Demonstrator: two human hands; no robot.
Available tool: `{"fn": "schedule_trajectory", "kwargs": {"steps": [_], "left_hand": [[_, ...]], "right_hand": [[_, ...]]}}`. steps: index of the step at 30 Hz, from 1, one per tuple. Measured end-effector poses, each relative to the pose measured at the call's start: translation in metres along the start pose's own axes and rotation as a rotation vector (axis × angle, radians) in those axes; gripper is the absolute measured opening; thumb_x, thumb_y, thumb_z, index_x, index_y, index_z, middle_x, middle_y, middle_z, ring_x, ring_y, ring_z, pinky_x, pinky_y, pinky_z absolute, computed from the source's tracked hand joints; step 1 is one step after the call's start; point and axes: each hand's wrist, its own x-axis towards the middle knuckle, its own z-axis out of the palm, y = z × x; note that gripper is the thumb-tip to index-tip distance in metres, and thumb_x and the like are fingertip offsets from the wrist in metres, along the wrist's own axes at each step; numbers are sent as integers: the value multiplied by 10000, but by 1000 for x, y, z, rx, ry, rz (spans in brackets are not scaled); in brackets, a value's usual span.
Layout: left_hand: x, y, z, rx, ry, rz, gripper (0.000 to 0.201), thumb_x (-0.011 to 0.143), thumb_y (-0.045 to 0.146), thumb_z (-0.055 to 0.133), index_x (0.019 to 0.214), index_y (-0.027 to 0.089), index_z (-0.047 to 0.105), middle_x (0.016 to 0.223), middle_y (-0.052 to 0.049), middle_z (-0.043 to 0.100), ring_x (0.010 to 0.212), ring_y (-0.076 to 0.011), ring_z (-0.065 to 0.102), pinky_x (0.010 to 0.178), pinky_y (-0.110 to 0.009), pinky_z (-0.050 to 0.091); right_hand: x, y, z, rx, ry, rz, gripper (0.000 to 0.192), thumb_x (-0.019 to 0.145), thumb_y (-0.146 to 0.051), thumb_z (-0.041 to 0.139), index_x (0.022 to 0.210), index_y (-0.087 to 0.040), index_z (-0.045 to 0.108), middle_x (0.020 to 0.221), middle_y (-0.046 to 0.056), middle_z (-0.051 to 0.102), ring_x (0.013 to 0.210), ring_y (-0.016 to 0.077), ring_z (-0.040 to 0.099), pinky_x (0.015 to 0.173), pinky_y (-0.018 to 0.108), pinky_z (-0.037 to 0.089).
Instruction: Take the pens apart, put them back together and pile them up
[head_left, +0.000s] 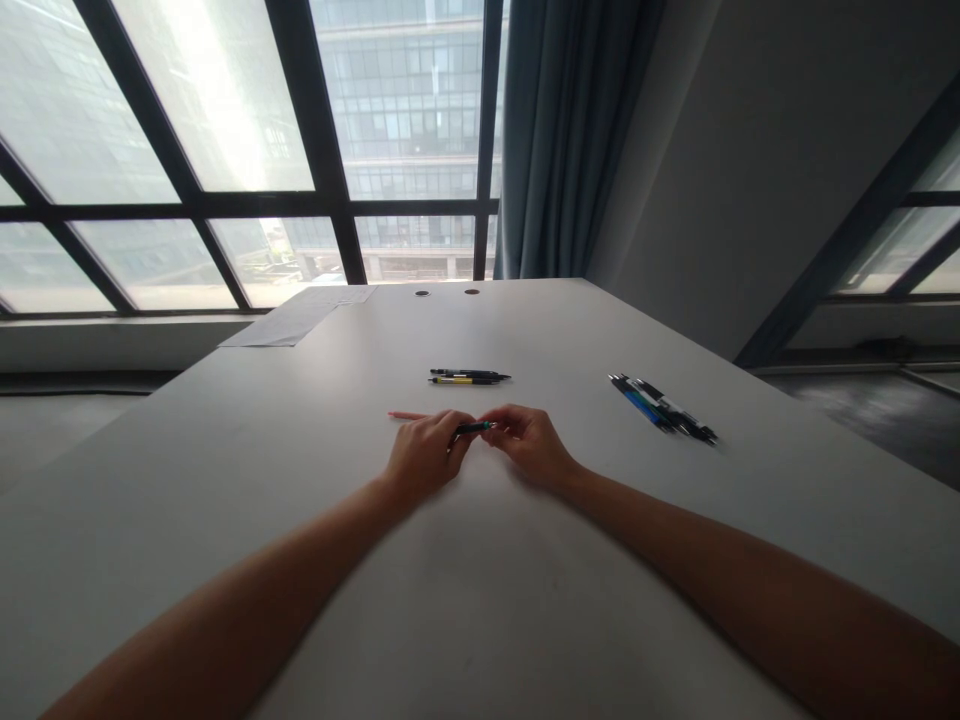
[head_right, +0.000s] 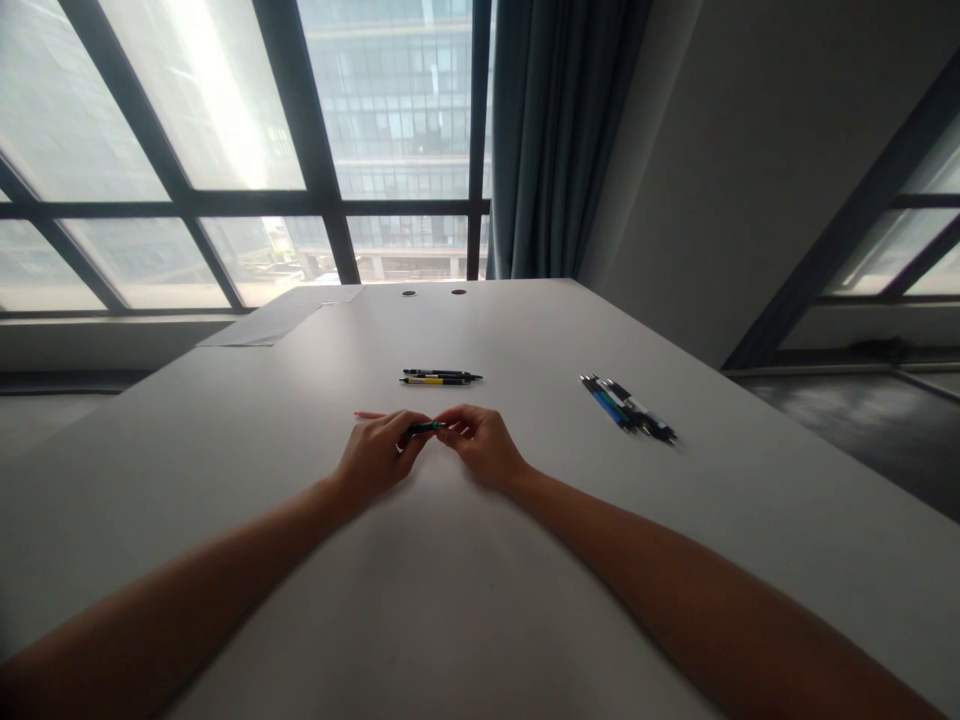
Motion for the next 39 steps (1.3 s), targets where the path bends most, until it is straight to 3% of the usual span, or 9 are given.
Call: {"fn": "schedule_trajectory", "kwargs": {"steps": [16,20,23,27,31,39], "left_hand": [[0,-1,1,12,-58,3,161,909,279,497,942,187,624,851,-37,724,717,-173,669,619,-257,432],[2,0,-3,99,-113,-67,251,926,400,481,948,195,624,854,-35,713,716,-181,665,634,-268,430],[6,-6,-9,266,-163,-215,315,919,474,463,955,208,627,911,-50,702,755,-212,667,636,-283,434],[11,-23,-16,432,-259,-385,284,904,405,449,960,205,643,925,-77,702,801,-248,666,654,-305,451],[13,-39,-16,459,-306,-429,309,903,410,420,951,225,662,896,-69,708,810,-257,663,662,-318,464],[17,-57,-8,388,-234,-443,353,917,433,415,947,201,680,968,-106,687,825,-255,665,654,-313,468]], "right_hand": [[-1,-2,0,-83,-33,-10,200,759,-306,612,865,-160,697,730,40,669,642,136,566,609,272,454],[0,-2,-1,-123,-6,18,232,767,-347,616,869,-154,695,674,29,648,614,135,556,579,261,441],[5,1,-10,-231,107,32,235,772,-360,612,860,-159,697,672,30,646,602,136,543,560,256,428],[16,11,-34,-408,221,12,208,777,-341,599,836,-166,694,726,42,667,615,141,548,586,262,435],[24,21,-51,-581,210,-14,169,772,-301,589,821,-173,687,725,33,665,634,143,564,619,264,433],[23,19,-59,-850,177,-41,100,759,-223,566,762,-188,660,811,37,674,764,169,590,689,273,425]]}}
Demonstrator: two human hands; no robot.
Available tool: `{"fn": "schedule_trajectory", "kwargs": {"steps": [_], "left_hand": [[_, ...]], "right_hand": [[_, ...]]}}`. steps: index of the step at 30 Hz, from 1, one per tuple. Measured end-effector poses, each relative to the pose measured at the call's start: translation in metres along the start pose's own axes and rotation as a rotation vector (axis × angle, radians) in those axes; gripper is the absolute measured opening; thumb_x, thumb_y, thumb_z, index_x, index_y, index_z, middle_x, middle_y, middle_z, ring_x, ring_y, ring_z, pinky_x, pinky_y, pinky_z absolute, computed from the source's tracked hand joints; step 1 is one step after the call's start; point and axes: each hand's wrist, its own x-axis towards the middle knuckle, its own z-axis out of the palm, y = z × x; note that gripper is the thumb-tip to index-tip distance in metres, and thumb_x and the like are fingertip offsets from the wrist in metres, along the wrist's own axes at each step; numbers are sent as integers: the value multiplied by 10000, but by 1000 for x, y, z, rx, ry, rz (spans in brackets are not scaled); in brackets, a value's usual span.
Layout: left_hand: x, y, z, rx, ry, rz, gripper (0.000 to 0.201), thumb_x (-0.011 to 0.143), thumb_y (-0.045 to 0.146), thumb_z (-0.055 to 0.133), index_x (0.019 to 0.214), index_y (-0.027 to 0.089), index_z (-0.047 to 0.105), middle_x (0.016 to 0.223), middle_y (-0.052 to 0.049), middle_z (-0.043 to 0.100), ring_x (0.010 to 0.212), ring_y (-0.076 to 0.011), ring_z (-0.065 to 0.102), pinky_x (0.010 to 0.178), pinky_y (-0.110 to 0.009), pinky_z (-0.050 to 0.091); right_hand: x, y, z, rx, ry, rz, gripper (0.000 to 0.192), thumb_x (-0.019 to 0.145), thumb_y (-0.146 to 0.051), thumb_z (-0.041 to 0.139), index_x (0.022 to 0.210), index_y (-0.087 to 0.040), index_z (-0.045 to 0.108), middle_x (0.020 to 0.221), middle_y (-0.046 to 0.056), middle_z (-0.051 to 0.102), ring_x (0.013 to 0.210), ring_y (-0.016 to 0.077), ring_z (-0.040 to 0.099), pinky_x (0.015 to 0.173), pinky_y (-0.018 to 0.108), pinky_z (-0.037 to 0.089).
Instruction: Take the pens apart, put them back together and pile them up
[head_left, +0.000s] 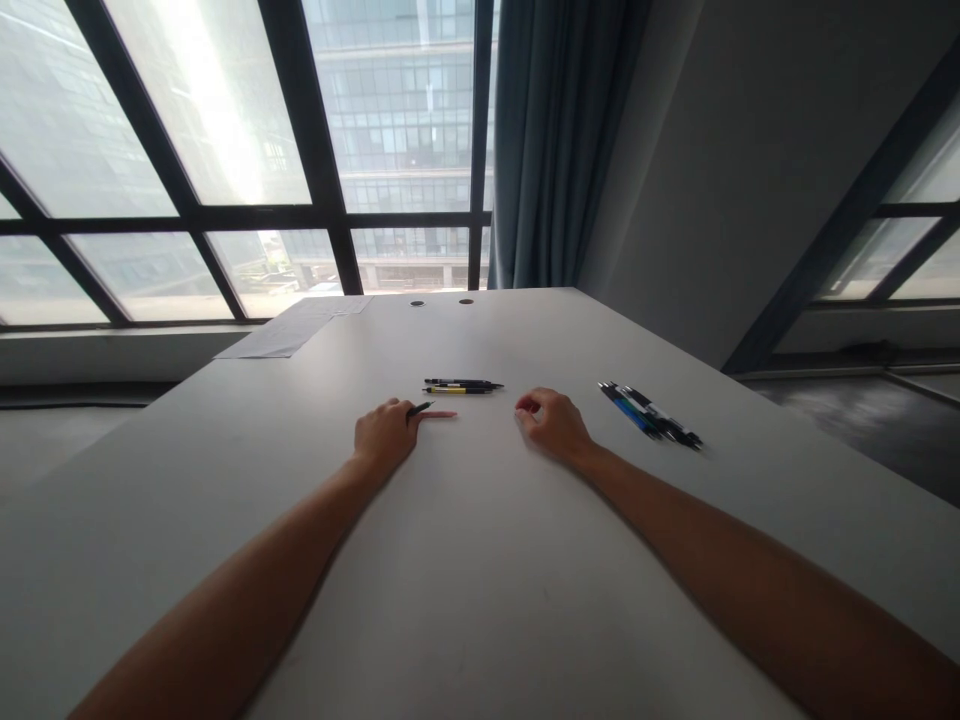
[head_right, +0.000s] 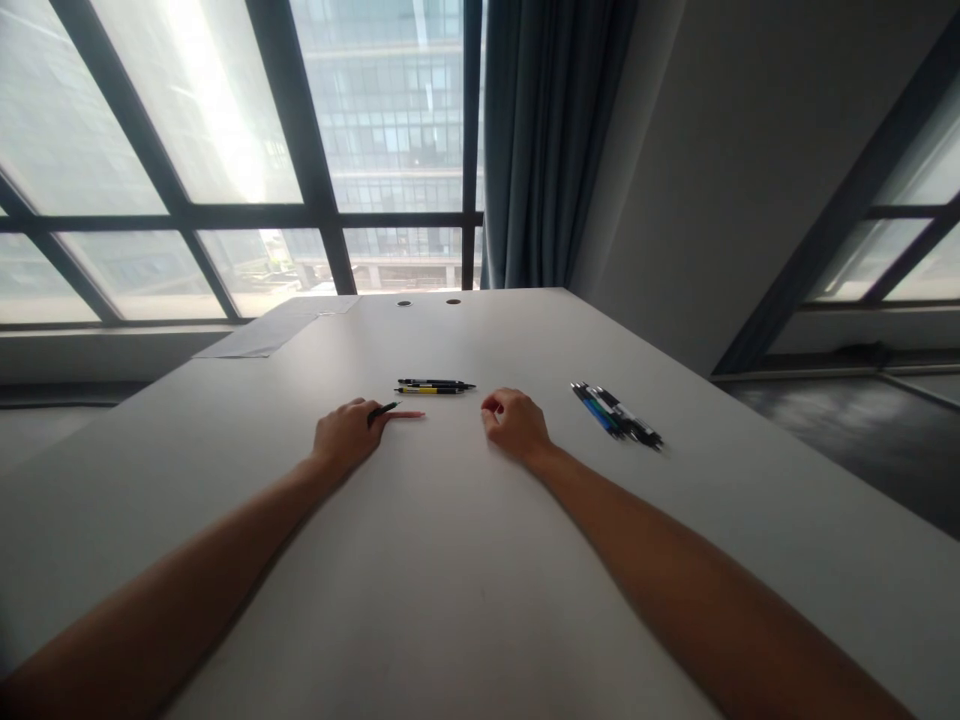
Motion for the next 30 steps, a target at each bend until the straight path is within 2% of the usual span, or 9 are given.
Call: {"fn": "schedule_trajectory", "kwargs": {"steps": [7,9,12,17,19,21,24,27,30], "left_hand": [[-13,12,-1,-150,130,51,336,926,414,447,1177,240,588,1042,-77,702,874,-239,668,686,-306,482],[-25,23,-4,-191,119,119,321,922,407,464,1169,239,583,996,-62,711,821,-226,672,687,-308,487],[-40,39,-9,-253,79,244,306,925,377,467,1191,258,562,1093,-47,695,820,-208,678,682,-299,492],[-45,44,-9,-259,56,282,287,924,356,466,1167,246,571,1136,-43,684,850,-220,680,681,-309,496],[-43,42,-8,-260,51,272,289,924,355,466,1173,250,568,1100,-37,695,839,-218,680,671,-306,491],[-43,41,-8,-260,50,266,289,928,363,460,1172,251,568,1070,-32,702,829,-217,679,659,-303,485],[-42,42,-8,-266,55,280,271,945,378,434,1127,251,588,1081,-29,699,826,-209,678,642,-291,473],[-42,43,-6,-257,72,313,274,962,393,405,1037,248,625,1064,-30,697,832,-203,675,625,-274,458],[-41,42,-4,-236,94,342,282,962,397,409,994,238,640,989,-39,699,811,-199,670,610,-264,443]], "right_hand": [[3,15,-15,-200,-41,-107,83,755,-190,562,734,-190,643,818,44,671,825,184,571,711,270,405],[2,16,-17,-228,-48,-127,82,754,-181,558,730,-190,636,815,44,668,830,184,568,711,269,401],[0,15,-16,-248,-62,-135,82,745,-167,556,730,-192,633,806,40,663,833,184,566,713,270,401],[0,18,-15,-217,-82,-114,91,732,-161,561,757,-193,643,815,45,659,850,194,568,743,283,418],[0,19,-17,-137,-1,-114,168,725,-159,560,863,-192,650,839,43,657,846,195,570,772,298,429],[0,14,-19,-22,182,-134,222,759,-171,529,955,-188,630,870,48,648,856,196,570,810,317,433],[-6,-3,-18,125,378,-177,177,875,-240,427,879,-194,598,834,61,622,844,199,563,807,336,435],[-18,-27,-7,186,216,-249,246,913,-367,443,788,-203,577,775,58,610,767,195,554,738,337,440],[-29,-45,3,222,43,-309,213,888,-406,544,875,-204,612,846,58,637,812,196,579,754,336,452]]}}
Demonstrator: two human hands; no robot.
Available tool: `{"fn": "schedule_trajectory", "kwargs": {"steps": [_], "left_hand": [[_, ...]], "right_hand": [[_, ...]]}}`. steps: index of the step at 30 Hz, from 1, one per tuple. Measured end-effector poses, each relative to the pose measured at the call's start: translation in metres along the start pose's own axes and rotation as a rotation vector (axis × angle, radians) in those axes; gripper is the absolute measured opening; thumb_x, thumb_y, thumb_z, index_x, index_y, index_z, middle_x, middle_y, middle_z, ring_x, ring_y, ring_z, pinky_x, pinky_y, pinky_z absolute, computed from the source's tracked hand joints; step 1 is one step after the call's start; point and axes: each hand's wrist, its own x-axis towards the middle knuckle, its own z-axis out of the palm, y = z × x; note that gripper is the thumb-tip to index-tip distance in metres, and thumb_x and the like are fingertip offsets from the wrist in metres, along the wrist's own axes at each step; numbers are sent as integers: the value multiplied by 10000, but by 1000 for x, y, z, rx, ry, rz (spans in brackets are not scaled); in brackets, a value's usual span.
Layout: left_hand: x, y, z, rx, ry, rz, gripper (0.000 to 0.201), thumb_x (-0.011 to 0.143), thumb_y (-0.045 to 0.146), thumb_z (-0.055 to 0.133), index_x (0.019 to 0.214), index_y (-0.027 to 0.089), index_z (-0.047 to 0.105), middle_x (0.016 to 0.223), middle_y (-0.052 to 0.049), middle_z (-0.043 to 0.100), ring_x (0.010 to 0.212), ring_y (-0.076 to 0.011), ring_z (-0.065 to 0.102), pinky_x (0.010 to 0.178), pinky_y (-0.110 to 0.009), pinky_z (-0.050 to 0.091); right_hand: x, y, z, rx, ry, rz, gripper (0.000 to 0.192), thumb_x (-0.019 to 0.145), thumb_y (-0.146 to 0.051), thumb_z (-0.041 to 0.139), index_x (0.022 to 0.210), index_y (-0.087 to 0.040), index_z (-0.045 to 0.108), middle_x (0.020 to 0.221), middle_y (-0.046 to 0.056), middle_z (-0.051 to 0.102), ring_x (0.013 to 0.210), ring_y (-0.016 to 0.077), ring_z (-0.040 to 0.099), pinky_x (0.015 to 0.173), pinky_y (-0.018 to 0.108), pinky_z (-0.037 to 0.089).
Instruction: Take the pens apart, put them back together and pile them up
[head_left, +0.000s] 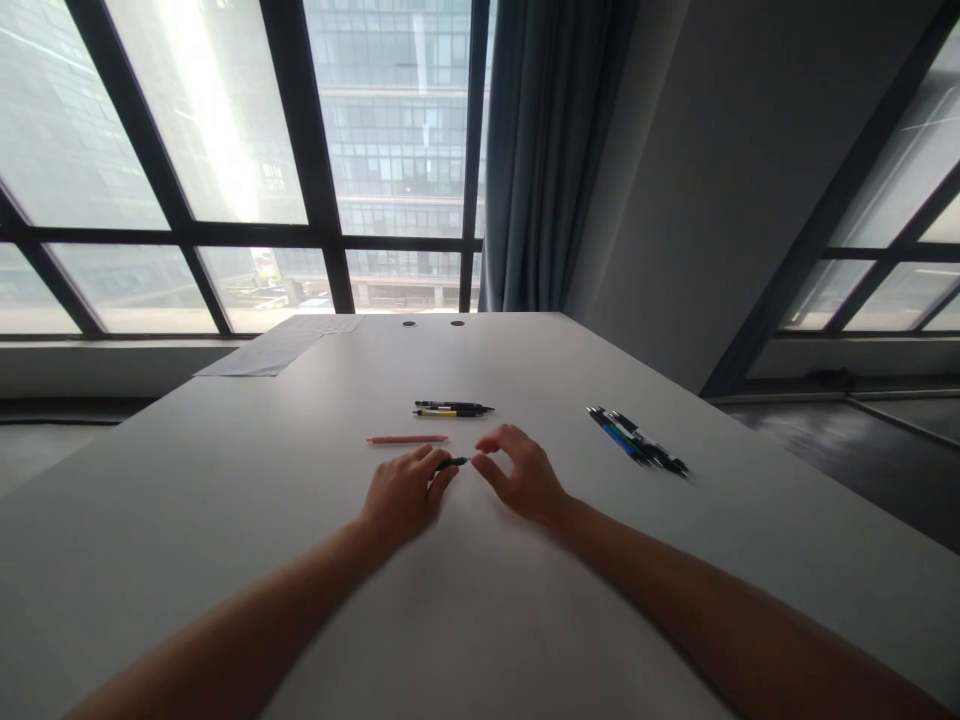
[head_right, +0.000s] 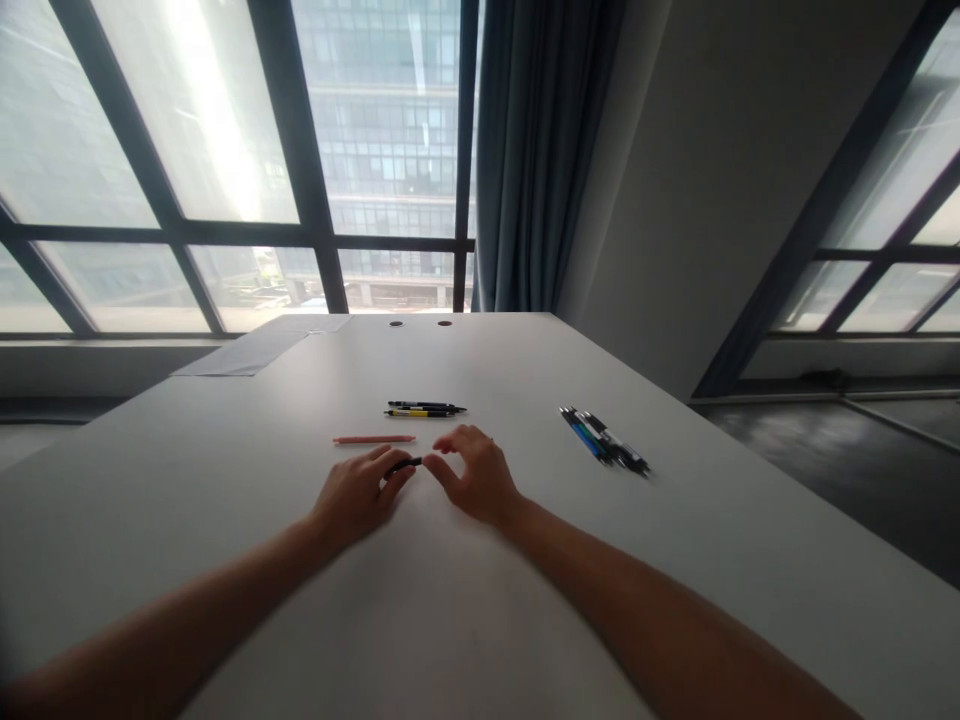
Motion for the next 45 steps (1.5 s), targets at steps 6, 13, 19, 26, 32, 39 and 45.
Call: {"fn": "schedule_trajectory", "kwargs": {"steps": [6,13,19,26,32,39,45], "left_hand": [[0,1,1,-6,-6,61,254,960,366,425,977,231,639,880,-29,683,763,-185,654,621,-267,449],[-1,1,0,-4,-22,50,194,939,303,453,952,216,626,902,-42,694,810,-191,655,678,-273,492],[-1,-2,2,-22,-20,55,367,897,174,443,1240,246,551,1061,-58,693,923,-209,659,760,-311,530],[1,0,1,-50,-63,163,454,819,91,442,1239,239,536,1077,-77,639,973,-228,624,792,-341,522],[1,4,-1,-14,-44,103,216,961,309,389,1005,212,577,960,-52,655,852,-210,632,677,-299,480],[2,4,-1,35,-60,68,234,969,343,401,877,208,570,841,-20,659,736,-181,620,600,-263,401],[2,2,0,24,-44,100,241,972,341,398,873,210,575,830,-13,662,722,-172,618,593,-256,370]], "right_hand": [[-2,-5,5,87,-107,-52,104,877,-237,581,948,-204,648,939,67,651,899,199,589,806,343,469],[-1,2,5,114,-93,-23,103,868,-175,562,858,-200,661,866,55,661,836,186,588,761,328,465],[-1,6,8,113,-52,100,81,861,-182,543,853,-195,622,841,37,652,751,163,585,708,303,454],[0,2,8,129,-73,123,70,854,-200,559,850,-185,627,825,38,656,729,161,586,702,301,453],[0,-2,7,157,-129,55,82,849,-164,551,848,-178,632,837,45,656,761,163,583,718,297,454],[-1,-2,8,134,-154,33,94,841,-130,549,822,-179,626,830,43,652,765,163,572,718,294,441],[0,-2,10,108,-142,63,107,823,-103,553,815,-184,622,832,39,658,758,161,577,711,292,440]]}}
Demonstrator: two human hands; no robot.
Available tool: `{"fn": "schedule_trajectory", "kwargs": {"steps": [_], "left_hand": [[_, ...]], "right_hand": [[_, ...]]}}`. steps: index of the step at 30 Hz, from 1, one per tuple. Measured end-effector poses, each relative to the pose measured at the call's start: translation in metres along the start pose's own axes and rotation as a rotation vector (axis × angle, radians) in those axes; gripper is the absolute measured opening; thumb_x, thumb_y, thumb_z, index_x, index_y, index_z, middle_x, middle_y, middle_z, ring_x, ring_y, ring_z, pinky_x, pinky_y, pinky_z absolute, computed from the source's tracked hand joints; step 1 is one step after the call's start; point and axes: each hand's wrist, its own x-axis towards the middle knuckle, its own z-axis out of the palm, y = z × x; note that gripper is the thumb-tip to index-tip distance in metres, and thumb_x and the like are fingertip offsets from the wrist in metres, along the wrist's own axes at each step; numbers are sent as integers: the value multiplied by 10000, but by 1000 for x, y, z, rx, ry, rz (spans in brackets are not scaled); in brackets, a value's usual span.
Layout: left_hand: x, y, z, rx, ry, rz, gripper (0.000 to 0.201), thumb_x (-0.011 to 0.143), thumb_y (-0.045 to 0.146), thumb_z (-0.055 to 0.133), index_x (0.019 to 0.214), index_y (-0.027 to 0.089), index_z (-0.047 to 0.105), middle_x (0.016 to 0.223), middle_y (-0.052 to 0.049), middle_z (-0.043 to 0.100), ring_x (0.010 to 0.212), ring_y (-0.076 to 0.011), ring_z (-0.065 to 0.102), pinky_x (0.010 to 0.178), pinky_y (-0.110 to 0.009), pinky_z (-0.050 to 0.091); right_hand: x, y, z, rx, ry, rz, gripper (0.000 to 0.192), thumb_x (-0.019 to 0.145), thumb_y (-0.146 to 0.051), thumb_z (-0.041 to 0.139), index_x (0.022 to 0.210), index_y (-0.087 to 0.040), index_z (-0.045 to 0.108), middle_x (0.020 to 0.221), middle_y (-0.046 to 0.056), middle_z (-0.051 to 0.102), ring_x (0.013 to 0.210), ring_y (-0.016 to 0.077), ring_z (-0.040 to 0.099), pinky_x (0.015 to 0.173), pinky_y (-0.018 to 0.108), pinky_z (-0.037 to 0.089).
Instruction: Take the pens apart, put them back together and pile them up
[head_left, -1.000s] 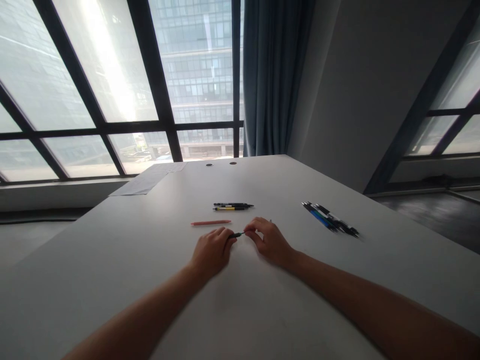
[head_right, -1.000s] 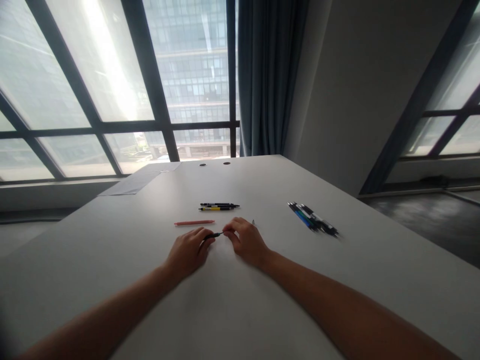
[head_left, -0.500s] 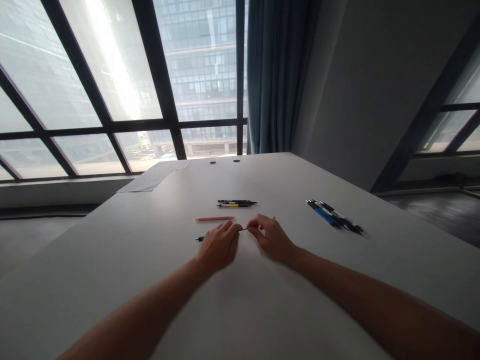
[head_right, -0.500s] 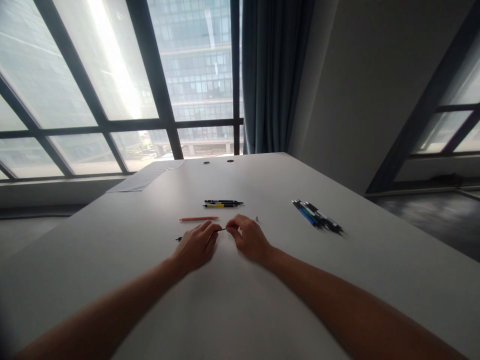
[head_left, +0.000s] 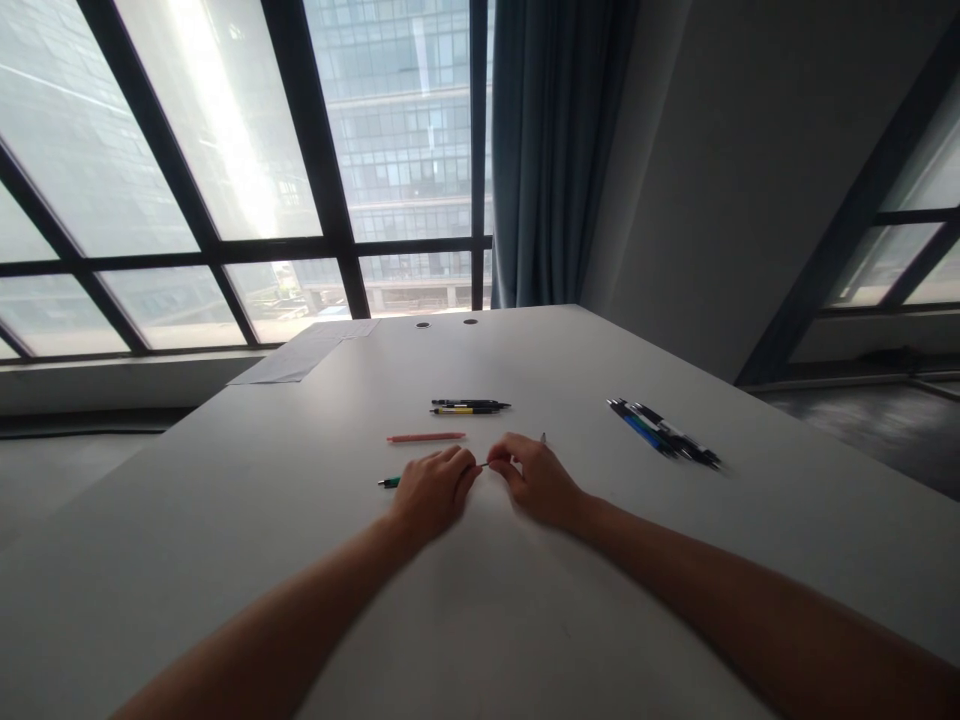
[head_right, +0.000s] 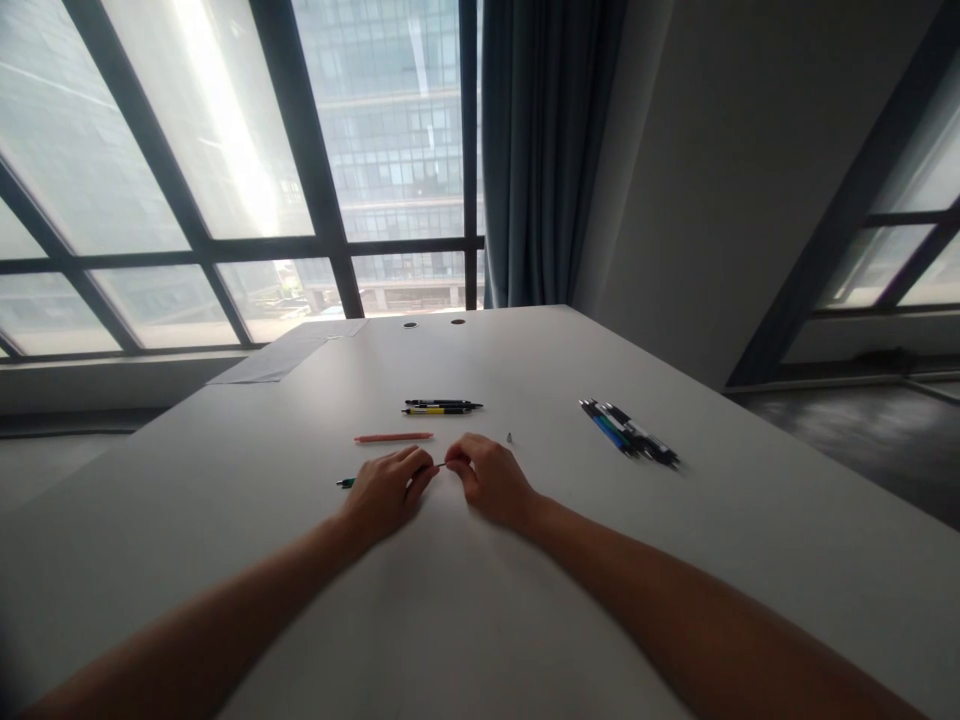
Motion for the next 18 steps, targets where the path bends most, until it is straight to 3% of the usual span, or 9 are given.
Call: {"fn": "schedule_trajectory", "kwargs": {"steps": [5,10,18], "left_hand": [[-1,-3,0,-13,30,-4,235,965,332,412,867,208,585,815,-11,672,692,-165,615,577,-253,351],[-2,-3,0,-42,43,-1,233,958,344,434,864,212,602,805,-6,683,682,-161,619,576,-246,352],[-3,-6,1,-21,91,-79,210,938,325,461,864,213,623,833,-12,709,705,-171,647,579,-245,391]], "right_hand": [[-1,-1,-1,51,-32,-22,78,836,-158,584,890,-183,634,859,42,662,758,156,587,713,288,458],[-2,-2,-2,32,2,-37,94,837,-139,567,841,-185,648,830,39,665,754,155,586,720,287,452],[1,5,-2,-16,134,166,70,788,-133,587,792,-185,634,740,24,666,671,153,593,656,281,444]]}}
